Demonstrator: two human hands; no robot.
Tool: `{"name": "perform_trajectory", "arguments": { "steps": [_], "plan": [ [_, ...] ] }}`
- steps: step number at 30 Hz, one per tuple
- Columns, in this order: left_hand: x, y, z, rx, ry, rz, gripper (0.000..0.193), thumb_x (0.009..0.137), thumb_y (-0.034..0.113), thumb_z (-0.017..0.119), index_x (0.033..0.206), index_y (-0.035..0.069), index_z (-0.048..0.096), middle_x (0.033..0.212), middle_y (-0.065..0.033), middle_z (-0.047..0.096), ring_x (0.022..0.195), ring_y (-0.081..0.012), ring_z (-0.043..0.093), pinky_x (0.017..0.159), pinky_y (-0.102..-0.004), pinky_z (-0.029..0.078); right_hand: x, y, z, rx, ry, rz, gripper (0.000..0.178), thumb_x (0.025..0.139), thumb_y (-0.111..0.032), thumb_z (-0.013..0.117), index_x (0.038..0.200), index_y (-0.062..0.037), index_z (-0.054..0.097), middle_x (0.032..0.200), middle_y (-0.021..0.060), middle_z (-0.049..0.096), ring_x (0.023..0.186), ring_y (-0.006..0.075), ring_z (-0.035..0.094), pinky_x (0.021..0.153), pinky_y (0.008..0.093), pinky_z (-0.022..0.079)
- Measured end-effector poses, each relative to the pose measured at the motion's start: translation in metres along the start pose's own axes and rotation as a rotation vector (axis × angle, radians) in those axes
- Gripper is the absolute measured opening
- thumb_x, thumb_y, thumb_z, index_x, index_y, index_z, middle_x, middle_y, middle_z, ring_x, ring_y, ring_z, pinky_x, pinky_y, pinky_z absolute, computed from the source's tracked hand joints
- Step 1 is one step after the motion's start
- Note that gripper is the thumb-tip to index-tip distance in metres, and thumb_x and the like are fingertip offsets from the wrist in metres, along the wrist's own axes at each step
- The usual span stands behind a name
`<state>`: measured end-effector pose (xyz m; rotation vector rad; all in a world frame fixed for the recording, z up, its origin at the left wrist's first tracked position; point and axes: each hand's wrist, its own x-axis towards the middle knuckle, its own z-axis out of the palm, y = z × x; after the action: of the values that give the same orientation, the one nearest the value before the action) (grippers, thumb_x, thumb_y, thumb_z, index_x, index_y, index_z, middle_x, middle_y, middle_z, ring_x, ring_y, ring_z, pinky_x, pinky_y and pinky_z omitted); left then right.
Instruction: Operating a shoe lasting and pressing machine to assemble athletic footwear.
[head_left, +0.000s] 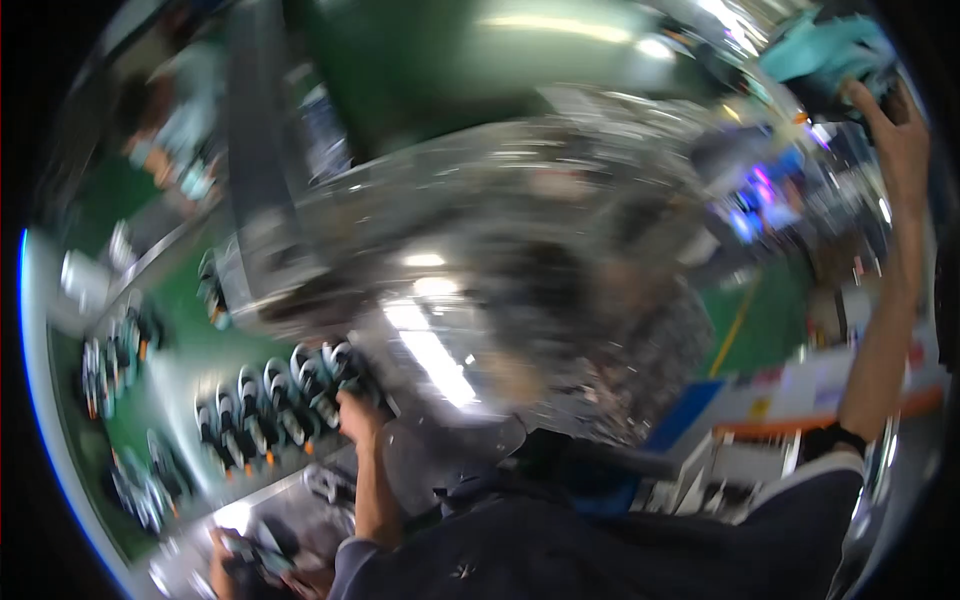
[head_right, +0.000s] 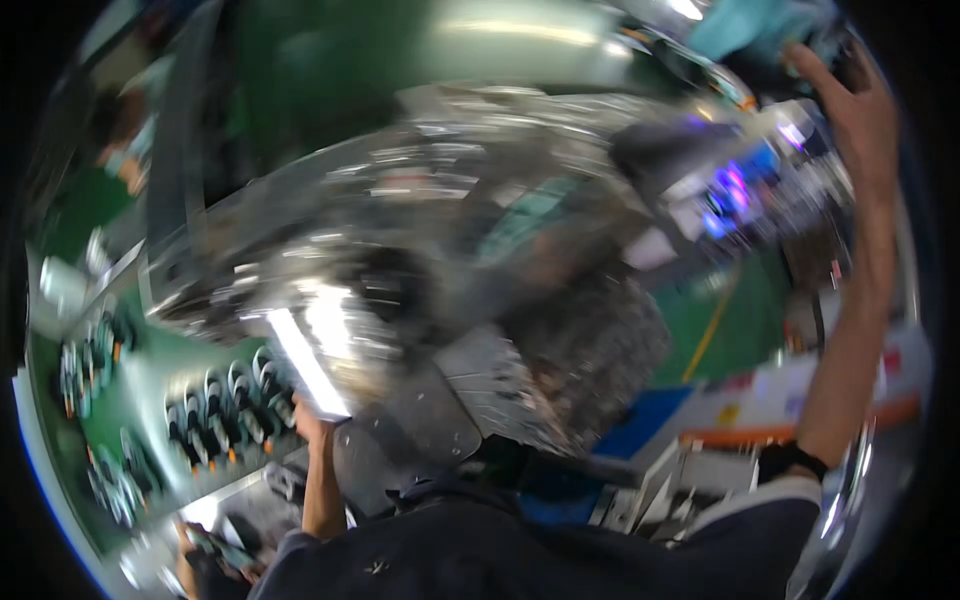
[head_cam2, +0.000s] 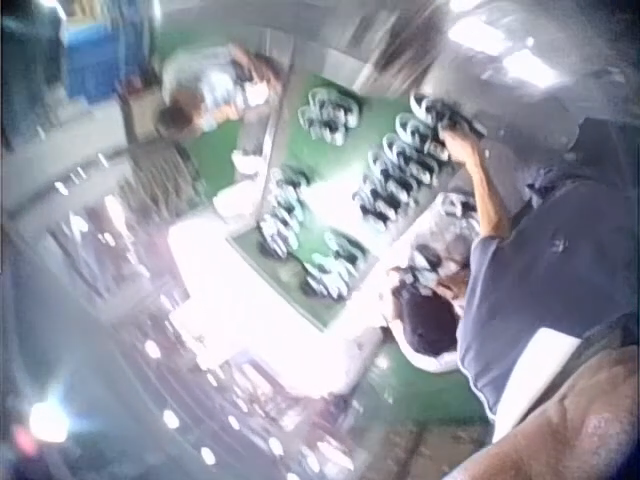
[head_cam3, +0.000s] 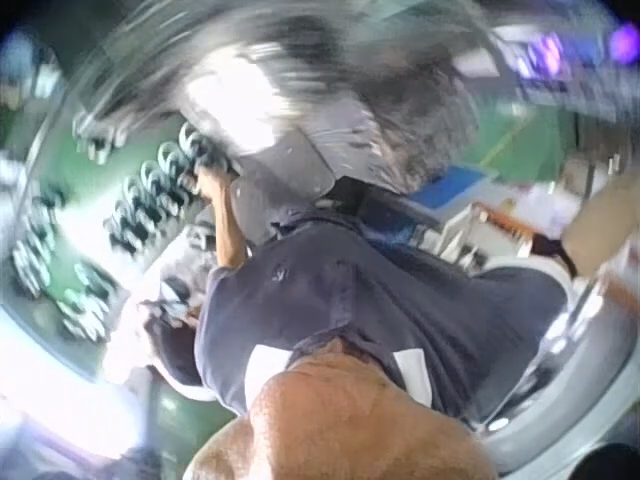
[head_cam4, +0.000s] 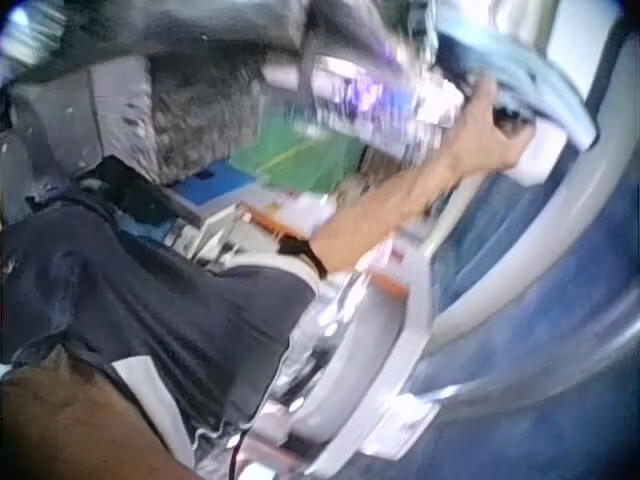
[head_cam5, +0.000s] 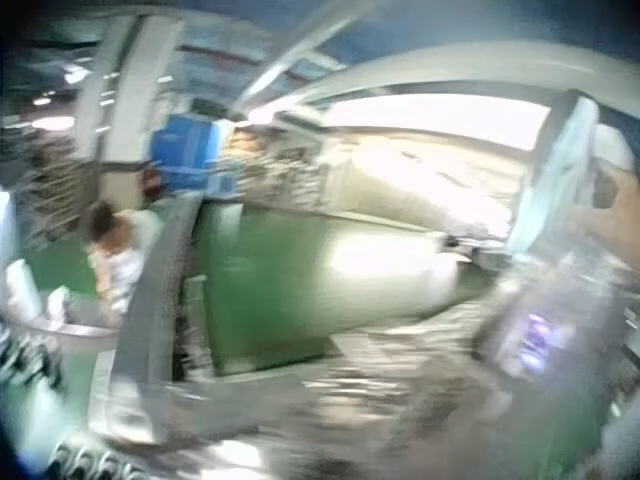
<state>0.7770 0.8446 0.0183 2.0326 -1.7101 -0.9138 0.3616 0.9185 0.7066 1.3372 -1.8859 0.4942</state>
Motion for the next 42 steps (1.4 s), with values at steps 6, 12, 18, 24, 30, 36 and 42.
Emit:
{"name": "perform_trajectory", "arguments": {
  "steps": [6,12,18,24,30,36,42],
  "plan": [
    [-0.065,0.091,-0.055,-0.027,-0.092,0.632,0.052,0.083,0.009,0.067,0.129,-0.006,0.048,0.123,-0.0261,0.056,0.112,-0.0411,0.056,0.097,-0.0431,0.042,-0.198,0.064,-0.101,0.384,0.103,0.440,0.057,0.079,-0.016,0.077,0.126,0.0060,0.054,0.093,0.0118,0.071,0.084,0.0134,0.066,0.075,0.0248,0.051],
    [-0.302,0.304,-0.081,-0.830,-1.447,0.858,0.051,0.093,0.026,0.063,0.124,-0.012,0.051,0.125,-0.0292,0.056,0.116,-0.0332,0.058,0.101,-0.0437,0.044,-0.398,0.064,-0.179,0.529,0.270,0.964,0.058,0.068,-0.019,0.082,0.119,0.0011,0.061,0.084,0.0108,0.070,0.072,0.0141,0.067,0.066,0.0275,0.052],
    [-0.509,0.352,-0.013,-0.702,-2.076,0.761,0.066,0.094,0.025,0.060,0.145,-0.004,0.030,0.136,-0.0176,0.049,0.121,-0.0254,0.053,0.102,-0.0380,0.043,-0.539,0.036,-0.251,0.303,0.130,1.454,0.055,0.076,-0.025,0.073,0.123,0.0001,0.058,0.082,0.0052,0.066,0.071,0.0070,0.056,0.064,0.0235,0.047],
    [-0.677,0.285,0.022,-0.415,-2.426,0.619,0.045,0.094,0.016,0.058,0.133,-0.004,0.046,0.120,-0.0134,0.059,0.107,-0.0220,0.060,0.094,-0.0344,0.047,-0.704,-0.010,-0.303,0.214,0.815,1.487,0.069,0.071,-0.019,0.079,0.131,-0.0019,0.049,0.110,0.0097,0.062,0.094,0.0134,0.058,0.084,0.0291,0.048],
    [-0.817,0.233,0.090,0.123,-2.454,1.015,0.065,0.096,0.031,0.059,0.141,-0.009,0.035,0.130,-0.0128,0.054,0.110,-0.0161,0.053,0.096,-0.0288,0.042,-0.817,-0.035,-0.390,-0.148,1.215,1.728,0.056,0.068,-0.014,0.079,0.118,-0.0029,0.057,0.099,0.0070,0.064,0.089,0.0144,0.061,0.081,0.0293,0.050],
    [-0.976,0.236,0.258,-0.057,-1.656,1.763,0.055,0.075,0.039,0.074,0.106,-0.005,0.064,0.099,-0.0259,0.066,0.096,-0.0334,0.065,0.085,-0.0402,0.049,-0.848,-0.062,-0.442,-0.540,1.220,1.768,0.058,0.067,-0.012,0.074,0.121,-0.0015,0.055,0.107,0.0084,0.061,0.095,0.0152,0.059,0.086,0.0285,0.047],
    [-1.040,0.216,0.304,0.008,-1.458,1.877,0.041,0.075,0.028,0.073,0.101,0.000,0.060,0.096,-0.0251,0.066,0.094,-0.0411,0.063,0.085,-0.0495,0.048,-0.863,-0.040,-0.462,-0.767,1.149,1.865,0.056,0.064,-0.007,0.073,0.117,0.0012,0.057,0.104,0.0082,0.061,0.092,0.0145,0.059,0.085,0.0273,0.047]
  ]
}}
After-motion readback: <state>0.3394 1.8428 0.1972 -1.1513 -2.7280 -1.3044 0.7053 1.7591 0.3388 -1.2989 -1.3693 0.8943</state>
